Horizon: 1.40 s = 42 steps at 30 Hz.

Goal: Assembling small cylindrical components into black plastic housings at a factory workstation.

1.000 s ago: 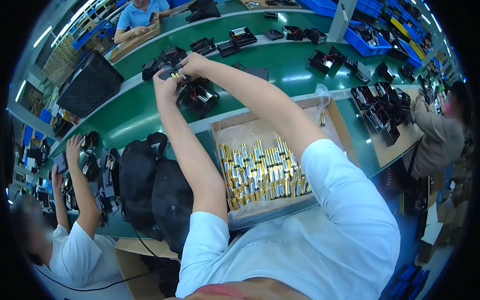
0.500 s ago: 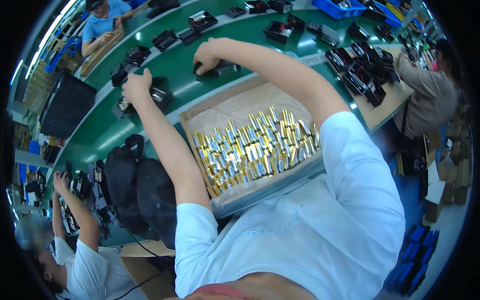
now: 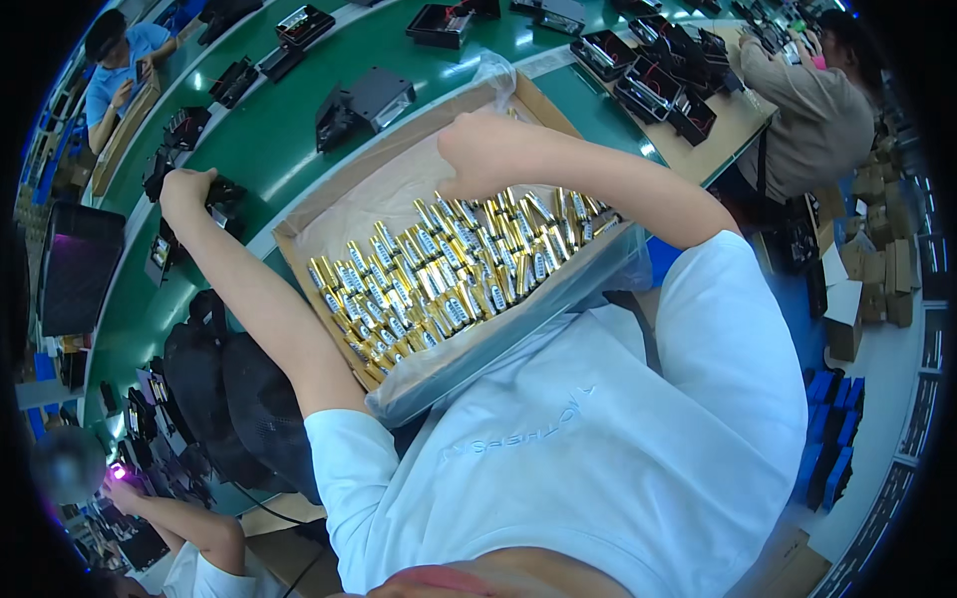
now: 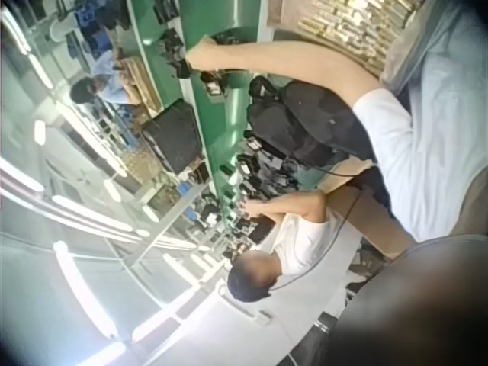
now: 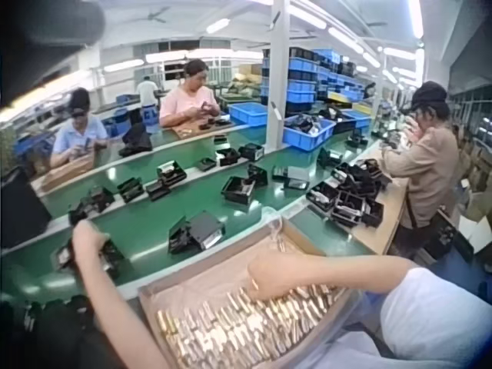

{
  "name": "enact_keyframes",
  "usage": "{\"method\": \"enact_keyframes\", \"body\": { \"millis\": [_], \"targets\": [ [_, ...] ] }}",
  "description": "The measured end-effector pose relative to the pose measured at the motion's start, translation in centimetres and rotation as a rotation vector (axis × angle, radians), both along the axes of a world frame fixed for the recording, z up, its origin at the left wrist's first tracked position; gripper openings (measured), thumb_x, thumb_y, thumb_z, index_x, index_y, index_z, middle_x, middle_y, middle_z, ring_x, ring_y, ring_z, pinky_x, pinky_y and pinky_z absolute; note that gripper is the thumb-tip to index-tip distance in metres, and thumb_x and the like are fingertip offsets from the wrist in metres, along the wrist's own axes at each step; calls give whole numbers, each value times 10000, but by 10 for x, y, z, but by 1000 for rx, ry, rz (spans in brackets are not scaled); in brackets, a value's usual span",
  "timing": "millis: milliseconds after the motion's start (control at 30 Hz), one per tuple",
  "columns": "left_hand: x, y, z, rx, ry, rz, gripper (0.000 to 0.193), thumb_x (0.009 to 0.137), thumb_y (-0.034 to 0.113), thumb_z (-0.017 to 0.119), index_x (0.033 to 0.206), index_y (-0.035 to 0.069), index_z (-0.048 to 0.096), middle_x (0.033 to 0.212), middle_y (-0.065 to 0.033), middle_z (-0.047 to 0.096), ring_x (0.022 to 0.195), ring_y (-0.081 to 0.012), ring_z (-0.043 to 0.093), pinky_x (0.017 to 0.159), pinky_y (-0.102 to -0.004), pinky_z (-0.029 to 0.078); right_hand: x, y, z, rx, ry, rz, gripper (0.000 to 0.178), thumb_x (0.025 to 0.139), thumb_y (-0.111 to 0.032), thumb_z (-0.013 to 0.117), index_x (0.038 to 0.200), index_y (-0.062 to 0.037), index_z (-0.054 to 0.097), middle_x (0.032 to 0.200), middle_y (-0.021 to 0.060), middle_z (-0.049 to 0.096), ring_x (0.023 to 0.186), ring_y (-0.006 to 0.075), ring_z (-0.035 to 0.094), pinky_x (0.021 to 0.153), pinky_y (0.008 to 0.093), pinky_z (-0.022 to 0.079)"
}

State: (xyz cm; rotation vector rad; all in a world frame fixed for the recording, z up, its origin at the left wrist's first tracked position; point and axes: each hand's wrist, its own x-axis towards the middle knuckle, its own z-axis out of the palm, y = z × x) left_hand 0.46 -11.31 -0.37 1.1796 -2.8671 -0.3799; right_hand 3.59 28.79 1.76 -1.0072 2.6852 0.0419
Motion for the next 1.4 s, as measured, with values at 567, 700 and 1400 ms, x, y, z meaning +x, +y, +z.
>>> {"method": "enact_keyframes", "body": {
  "millis": [567,700,1400],
  "targets": [
    [-40,14,-48,1078,868,63,526,815,-11,677,1296,-60,469,1088,-241,585,979,-300,604,802,-401,567,9,8,-35,-121,-112,-35,424,760,-340,632,719,81,658,670,207,635,591,357,586,605,430,512],
    [-63,29,-60,1196,940,-64,565,799,-28,687,1288,-66,407,1116,-260,542,944,-309,613,795,-417,567,7,8,-40,-77,-154,-40,462,787,-363,612,759,97,646,701,239,632,630,372,599,614,442,510],
    [-57,74,-46,1711,991,-203,360,888,58,485,1242,9,436,1141,-216,515,923,-324,597,755,-459,559,-149,-198,-8,-638,188,-49,416,738,-399,680,657,9,653,633,105,660,551,240,611,583,324,514]
  ]
}}
